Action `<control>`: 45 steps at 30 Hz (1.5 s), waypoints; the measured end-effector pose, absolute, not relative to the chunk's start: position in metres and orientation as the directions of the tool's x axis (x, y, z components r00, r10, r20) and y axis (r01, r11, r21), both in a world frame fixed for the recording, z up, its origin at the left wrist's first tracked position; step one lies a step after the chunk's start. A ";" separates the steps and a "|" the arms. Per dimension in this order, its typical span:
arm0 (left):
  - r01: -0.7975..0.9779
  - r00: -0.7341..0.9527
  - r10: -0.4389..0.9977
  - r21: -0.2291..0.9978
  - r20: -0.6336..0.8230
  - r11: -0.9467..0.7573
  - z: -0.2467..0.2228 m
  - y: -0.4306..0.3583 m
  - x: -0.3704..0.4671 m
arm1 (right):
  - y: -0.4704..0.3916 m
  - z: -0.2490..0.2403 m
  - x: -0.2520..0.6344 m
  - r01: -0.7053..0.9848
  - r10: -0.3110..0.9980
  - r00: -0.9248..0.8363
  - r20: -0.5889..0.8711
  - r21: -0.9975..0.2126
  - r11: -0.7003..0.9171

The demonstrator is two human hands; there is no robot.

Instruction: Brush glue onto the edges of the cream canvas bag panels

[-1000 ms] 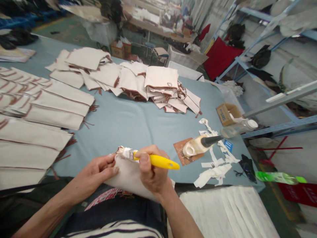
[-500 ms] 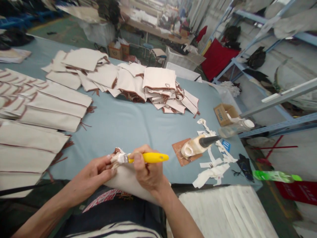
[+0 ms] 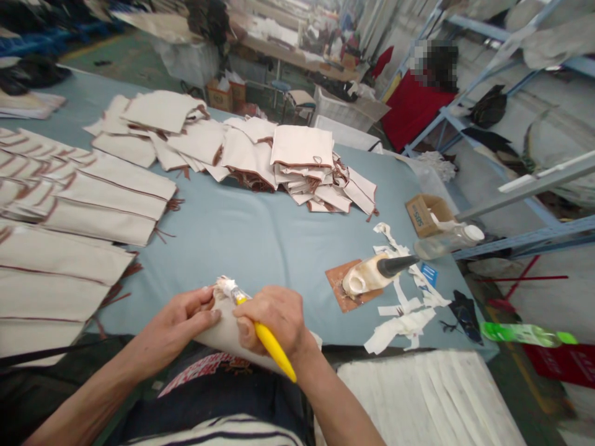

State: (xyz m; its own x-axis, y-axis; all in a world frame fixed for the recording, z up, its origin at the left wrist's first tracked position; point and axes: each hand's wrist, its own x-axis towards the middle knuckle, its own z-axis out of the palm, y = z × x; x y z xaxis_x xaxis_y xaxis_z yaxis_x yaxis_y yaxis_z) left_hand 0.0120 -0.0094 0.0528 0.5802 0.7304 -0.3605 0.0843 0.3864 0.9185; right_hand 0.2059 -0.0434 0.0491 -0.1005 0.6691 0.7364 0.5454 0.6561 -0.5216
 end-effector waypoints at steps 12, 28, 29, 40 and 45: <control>0.252 0.519 0.811 0.955 -0.270 0.157 0.055 -0.008 0.018 | -0.065 0.061 0.211 0.387 0.884 0.257 0.391 -0.880 0.277; 0.524 0.506 0.854 0.745 0.118 -0.413 0.036 -0.023 0.021 | -0.036 0.073 0.177 0.461 0.877 0.308 0.368 -0.864 0.201; 0.517 0.487 0.866 0.762 0.114 -0.391 0.037 -0.024 0.021 | -0.035 0.072 0.174 0.441 0.866 0.334 0.373 -0.873 0.207; 0.391 0.482 0.863 0.919 -0.151 -0.057 0.056 -0.021 0.016 | -0.053 0.075 0.203 0.283 0.854 0.412 0.317 -0.936 0.211; 0.375 0.535 0.829 0.925 -0.164 -0.059 0.050 -0.025 0.020 | -0.040 0.071 0.191 0.368 0.895 0.313 0.318 -0.909 0.194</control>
State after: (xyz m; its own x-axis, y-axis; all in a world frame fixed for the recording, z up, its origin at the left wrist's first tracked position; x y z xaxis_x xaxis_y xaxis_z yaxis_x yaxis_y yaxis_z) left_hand 0.0201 -0.0251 0.0500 0.5353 0.8285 -0.1643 0.3747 -0.0587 0.9253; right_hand 0.1906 -0.0403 0.0709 0.3135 0.8947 0.3183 0.3684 0.1943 -0.9091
